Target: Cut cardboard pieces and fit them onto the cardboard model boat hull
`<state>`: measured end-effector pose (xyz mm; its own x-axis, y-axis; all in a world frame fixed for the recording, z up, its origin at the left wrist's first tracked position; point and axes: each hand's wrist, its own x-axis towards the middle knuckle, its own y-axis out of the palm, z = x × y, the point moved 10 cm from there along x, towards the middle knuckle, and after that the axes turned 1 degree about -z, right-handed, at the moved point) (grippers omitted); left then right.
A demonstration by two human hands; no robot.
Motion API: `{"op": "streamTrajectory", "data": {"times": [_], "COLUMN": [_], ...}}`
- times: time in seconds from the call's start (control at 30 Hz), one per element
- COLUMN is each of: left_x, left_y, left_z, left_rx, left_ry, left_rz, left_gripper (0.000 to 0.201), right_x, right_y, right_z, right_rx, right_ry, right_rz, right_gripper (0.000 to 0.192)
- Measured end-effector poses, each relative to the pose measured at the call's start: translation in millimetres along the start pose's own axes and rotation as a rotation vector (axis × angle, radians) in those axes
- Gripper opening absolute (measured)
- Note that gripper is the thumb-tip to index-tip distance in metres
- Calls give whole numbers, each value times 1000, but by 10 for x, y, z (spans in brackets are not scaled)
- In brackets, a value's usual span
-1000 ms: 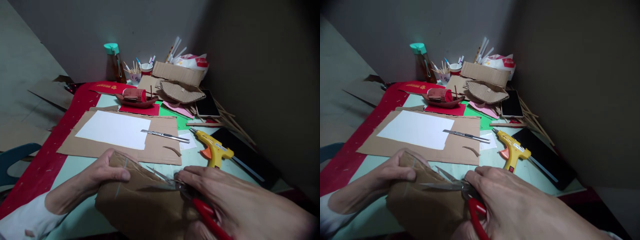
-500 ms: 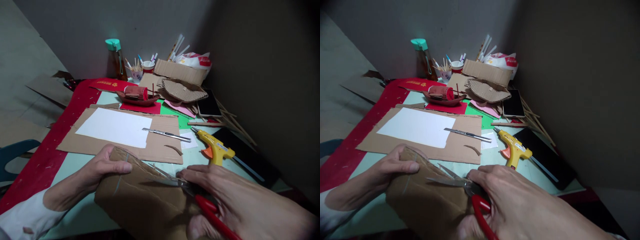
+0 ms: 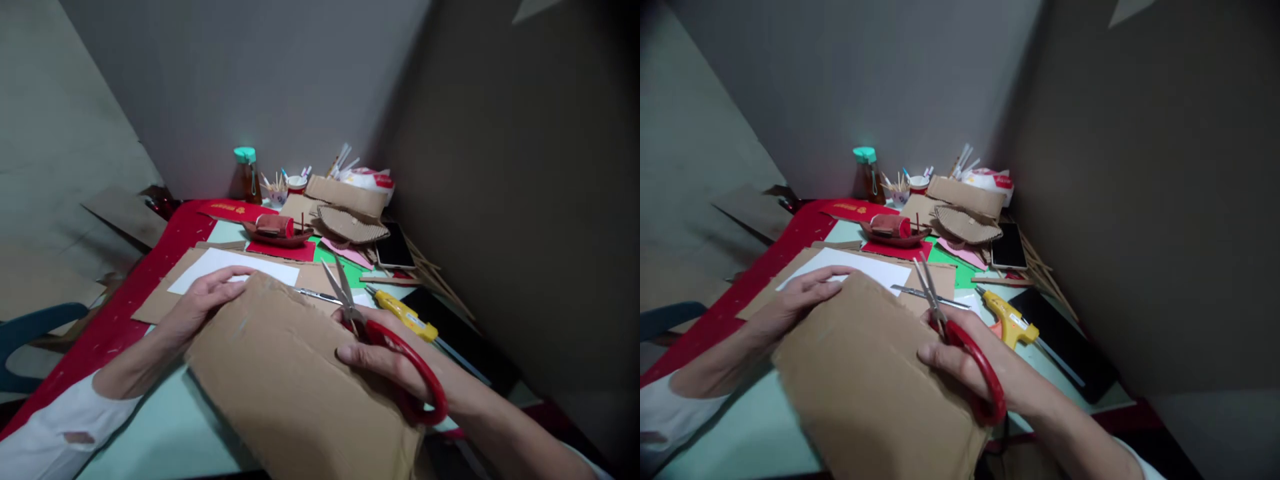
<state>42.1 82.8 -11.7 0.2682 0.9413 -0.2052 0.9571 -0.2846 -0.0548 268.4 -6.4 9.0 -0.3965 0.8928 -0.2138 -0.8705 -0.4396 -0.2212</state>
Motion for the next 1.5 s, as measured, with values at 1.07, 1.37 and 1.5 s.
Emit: {"op": "streamTrajectory", "data": {"times": [1.07, 1.37, 1.5], "left_x": [-928, -873, -872], "left_y": [373, 452, 430], "left_z": [196, 187, 229], "left_rx": [-581, -473, -454], "left_ry": [-116, -82, -96], "left_rz": [-512, -399, -437], "left_gripper": [57, 76, 87], "right_x": [-294, -301, -293], "right_y": [93, 181, 114], "right_z": [105, 261, 211], "right_rx": [-93, -225, -205], "right_ry": [-62, -51, 11], "right_rz": [-214, -139, -180], "right_gripper": [38, 34, 38]}}
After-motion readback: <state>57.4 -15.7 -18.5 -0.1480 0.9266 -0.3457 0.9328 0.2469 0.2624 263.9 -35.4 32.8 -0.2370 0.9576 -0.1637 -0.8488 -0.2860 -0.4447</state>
